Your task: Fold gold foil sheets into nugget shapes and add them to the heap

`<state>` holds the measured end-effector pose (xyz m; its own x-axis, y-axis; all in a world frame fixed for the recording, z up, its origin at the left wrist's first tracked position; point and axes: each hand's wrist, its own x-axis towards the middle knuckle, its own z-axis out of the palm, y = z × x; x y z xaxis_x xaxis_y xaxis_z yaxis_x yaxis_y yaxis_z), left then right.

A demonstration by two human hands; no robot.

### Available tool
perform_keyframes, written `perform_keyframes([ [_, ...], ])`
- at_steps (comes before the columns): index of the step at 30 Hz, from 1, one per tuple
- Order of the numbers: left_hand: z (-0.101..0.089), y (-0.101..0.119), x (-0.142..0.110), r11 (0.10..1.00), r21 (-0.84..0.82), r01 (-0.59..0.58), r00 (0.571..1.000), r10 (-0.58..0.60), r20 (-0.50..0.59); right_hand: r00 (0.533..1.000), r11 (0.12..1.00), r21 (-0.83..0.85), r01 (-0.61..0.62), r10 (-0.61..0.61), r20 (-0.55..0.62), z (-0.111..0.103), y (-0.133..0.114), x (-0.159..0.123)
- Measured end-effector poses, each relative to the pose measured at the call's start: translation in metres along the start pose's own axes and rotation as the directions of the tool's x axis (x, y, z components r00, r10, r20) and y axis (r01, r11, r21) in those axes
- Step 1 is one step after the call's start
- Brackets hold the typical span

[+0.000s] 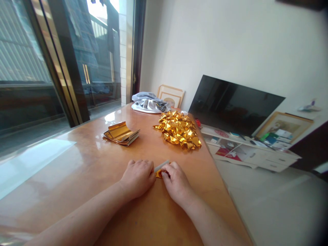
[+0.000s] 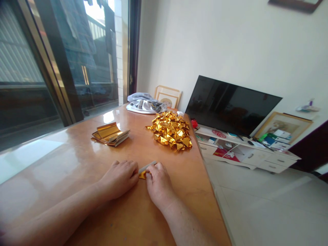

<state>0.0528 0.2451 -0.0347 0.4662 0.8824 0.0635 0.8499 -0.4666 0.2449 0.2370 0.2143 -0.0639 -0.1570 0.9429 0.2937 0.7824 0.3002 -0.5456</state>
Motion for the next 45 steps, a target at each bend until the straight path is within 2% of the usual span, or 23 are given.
perform_keyframes([
  [5,-0.001,-0.001,0.001,0.996,-0.057,-0.069,0.997,0.066,-0.041,1.0,1.0,0.01,-0.003,0.003,0.019,0.0,0.002,0.001],
  [11,-0.002,-0.002,0.0,0.988,-0.004,-0.155,0.986,0.154,-0.065,0.999,0.999,-0.048,-0.012,0.014,0.044,-0.002,0.001,-0.001],
  [18,-0.001,-0.011,0.003,0.988,-0.061,-0.144,0.99,0.144,-0.003,0.995,0.952,-0.297,-0.067,0.085,0.048,-0.015,-0.011,-0.004],
  [24,0.002,-0.015,0.006,0.985,-0.101,-0.142,0.99,0.144,0.005,0.993,0.941,-0.324,-0.102,0.115,0.02,-0.026,0.0,-0.007],
  [26,0.002,-0.015,0.007,0.984,-0.107,-0.141,0.99,0.142,0.007,0.998,0.956,-0.285,-0.066,0.064,-0.013,-0.028,0.004,-0.008],
  [28,0.003,-0.016,0.007,0.983,-0.113,-0.142,0.99,0.144,0.004,0.999,0.969,-0.245,0.041,-0.043,-0.004,-0.029,0.004,-0.008],
  [31,0.004,-0.017,0.008,0.983,-0.11,-0.149,0.989,0.15,-0.003,0.972,0.945,-0.231,0.23,-0.213,0.097,-0.028,-0.004,-0.01],
  [33,0.004,-0.018,0.008,0.984,-0.1,-0.15,0.989,0.15,-0.002,0.951,0.921,-0.258,0.293,-0.254,0.174,-0.028,-0.012,-0.012],
  [38,0.001,-0.017,0.007,0.984,-0.117,-0.134,0.99,0.139,0.033,0.936,0.878,-0.369,0.306,-0.206,0.285,-0.033,-0.028,-0.017],
  [45,-0.006,-0.02,0.007,0.981,-0.16,-0.111,0.985,0.13,0.112,0.937,0.825,-0.486,0.288,-0.14,0.319,-0.036,-0.042,-0.02],
])
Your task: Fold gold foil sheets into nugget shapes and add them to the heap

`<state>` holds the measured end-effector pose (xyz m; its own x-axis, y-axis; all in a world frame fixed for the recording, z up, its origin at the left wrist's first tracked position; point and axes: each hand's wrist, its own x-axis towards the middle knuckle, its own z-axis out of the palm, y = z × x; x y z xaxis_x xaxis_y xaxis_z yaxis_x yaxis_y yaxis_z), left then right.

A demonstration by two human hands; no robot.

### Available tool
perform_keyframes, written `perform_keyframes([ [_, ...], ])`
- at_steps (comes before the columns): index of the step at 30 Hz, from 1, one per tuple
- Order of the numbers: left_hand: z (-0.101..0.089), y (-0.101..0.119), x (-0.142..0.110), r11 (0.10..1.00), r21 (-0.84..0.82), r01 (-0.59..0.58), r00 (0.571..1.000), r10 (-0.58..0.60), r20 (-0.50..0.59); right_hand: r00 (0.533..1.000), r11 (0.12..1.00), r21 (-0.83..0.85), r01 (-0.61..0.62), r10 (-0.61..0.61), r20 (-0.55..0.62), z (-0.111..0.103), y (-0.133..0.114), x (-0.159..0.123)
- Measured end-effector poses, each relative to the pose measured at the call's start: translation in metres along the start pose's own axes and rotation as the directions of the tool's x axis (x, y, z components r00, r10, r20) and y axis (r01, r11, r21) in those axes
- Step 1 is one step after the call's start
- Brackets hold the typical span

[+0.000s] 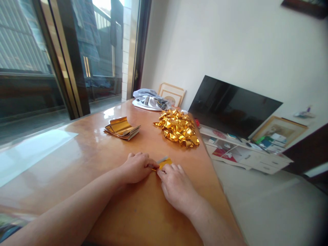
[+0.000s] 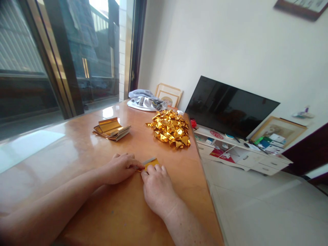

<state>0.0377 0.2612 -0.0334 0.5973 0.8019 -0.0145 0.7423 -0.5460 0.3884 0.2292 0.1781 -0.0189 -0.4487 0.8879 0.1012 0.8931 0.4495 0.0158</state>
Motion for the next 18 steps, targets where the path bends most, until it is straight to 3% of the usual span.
perform_keyframes([
  [10,-0.0039,-0.0037,0.0037,0.999,-0.049,-0.006,0.999,0.008,0.045,1.0,0.999,-0.043,-0.008,0.008,-0.001,0.0022,-0.0101,0.0016],
  [18,-0.0052,-0.0074,0.0074,0.995,-0.097,-0.013,0.997,0.02,0.071,1.0,0.999,0.034,-0.03,0.03,0.01,-0.0022,-0.0057,0.0026],
])
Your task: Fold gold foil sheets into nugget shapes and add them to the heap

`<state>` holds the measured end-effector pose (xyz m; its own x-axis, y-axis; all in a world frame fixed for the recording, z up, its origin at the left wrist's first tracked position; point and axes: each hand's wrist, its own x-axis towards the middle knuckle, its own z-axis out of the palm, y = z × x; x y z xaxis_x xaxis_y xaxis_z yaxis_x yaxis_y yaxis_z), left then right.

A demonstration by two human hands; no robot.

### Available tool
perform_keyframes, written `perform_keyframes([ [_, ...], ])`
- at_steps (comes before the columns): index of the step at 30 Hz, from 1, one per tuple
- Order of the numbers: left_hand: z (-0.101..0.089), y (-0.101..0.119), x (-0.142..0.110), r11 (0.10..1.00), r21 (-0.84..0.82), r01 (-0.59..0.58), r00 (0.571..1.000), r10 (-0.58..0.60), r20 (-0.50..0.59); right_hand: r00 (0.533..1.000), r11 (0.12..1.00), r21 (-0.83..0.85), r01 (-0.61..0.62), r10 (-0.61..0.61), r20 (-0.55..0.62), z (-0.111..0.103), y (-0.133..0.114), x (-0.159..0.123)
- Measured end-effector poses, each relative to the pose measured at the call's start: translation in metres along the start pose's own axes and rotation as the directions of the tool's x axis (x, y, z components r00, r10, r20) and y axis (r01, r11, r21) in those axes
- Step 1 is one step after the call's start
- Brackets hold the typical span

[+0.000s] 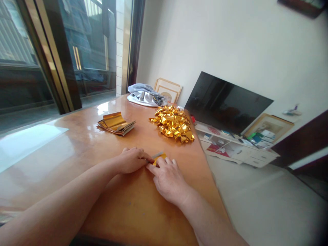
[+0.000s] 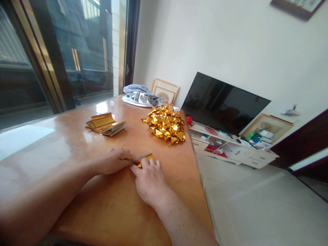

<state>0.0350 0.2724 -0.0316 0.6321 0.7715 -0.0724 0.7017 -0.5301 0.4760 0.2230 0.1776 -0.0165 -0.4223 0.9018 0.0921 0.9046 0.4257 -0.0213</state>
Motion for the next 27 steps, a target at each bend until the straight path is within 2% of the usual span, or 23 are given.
perform_keyframes([
  [5,0.003,0.002,0.001,1.0,0.01,0.005,1.0,-0.005,-0.021,1.0,0.998,0.064,0.008,-0.01,0.025,-0.004,0.006,0.002],
  [11,0.004,0.0,0.001,0.999,0.037,0.014,0.999,-0.012,-0.043,1.0,0.999,0.05,0.006,-0.006,0.013,-0.006,0.009,0.0],
  [27,0.006,-0.001,0.0,0.999,0.053,-0.006,0.998,0.01,-0.069,0.995,0.99,0.098,-0.097,0.099,-0.02,-0.012,0.037,-0.013],
])
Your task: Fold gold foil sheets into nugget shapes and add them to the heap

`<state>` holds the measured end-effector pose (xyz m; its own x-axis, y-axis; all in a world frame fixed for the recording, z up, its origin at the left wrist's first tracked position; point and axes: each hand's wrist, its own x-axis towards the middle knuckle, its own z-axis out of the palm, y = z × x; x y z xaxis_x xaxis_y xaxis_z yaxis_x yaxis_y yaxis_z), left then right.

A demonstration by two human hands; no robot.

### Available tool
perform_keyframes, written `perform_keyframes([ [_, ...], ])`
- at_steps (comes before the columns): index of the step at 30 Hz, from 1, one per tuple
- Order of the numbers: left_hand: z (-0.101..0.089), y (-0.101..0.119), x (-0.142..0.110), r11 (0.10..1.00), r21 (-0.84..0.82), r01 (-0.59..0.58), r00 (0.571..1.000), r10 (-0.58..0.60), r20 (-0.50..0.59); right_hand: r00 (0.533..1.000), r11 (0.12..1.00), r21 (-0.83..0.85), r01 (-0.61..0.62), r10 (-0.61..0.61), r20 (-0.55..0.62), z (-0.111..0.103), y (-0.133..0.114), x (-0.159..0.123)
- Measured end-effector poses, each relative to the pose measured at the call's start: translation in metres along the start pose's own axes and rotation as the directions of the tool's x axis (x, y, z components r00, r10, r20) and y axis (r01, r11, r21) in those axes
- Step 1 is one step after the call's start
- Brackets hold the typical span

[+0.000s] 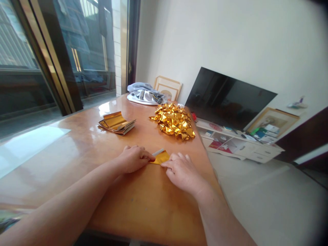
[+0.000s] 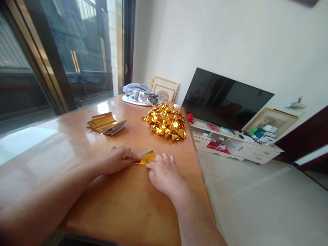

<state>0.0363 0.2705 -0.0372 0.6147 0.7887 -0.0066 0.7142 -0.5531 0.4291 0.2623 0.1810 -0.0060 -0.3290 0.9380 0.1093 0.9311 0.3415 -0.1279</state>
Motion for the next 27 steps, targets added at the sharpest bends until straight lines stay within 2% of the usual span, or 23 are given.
perform_keyframes([
  [3,0.002,0.001,0.0,1.0,0.011,0.003,1.0,-0.003,-0.019,0.998,0.991,0.129,-0.047,0.053,-0.043,0.013,0.013,0.009],
  [4,0.002,0.002,0.0,1.0,0.016,0.004,1.0,-0.004,-0.026,0.991,0.979,0.187,-0.077,0.095,-0.091,0.019,0.018,0.013],
  [7,0.002,0.004,0.001,0.999,0.042,0.001,0.999,0.001,-0.049,0.95,0.934,0.312,-0.172,0.241,-0.2,0.038,0.033,0.027],
  [9,0.002,0.005,0.001,0.998,0.058,-0.011,0.998,0.015,-0.057,0.932,0.921,0.335,-0.199,0.284,-0.225,0.048,0.038,0.035],
  [12,0.001,0.007,0.002,0.997,0.068,-0.036,0.997,0.04,-0.064,0.932,0.934,0.294,-0.203,0.277,-0.234,0.053,0.039,0.044],
  [16,0.004,0.007,0.004,0.999,0.042,-0.035,0.993,0.039,-0.108,0.95,0.941,0.273,-0.201,0.255,-0.182,0.053,0.033,0.05],
  [21,0.01,0.003,0.007,0.995,-0.018,0.097,0.972,-0.099,-0.211,0.918,0.875,0.448,-0.184,0.316,-0.239,0.058,0.037,0.055],
  [27,0.008,0.003,0.005,0.994,-0.013,0.11,0.979,-0.111,-0.173,0.919,0.82,0.562,-0.107,0.297,-0.259,0.054,0.04,0.052],
])
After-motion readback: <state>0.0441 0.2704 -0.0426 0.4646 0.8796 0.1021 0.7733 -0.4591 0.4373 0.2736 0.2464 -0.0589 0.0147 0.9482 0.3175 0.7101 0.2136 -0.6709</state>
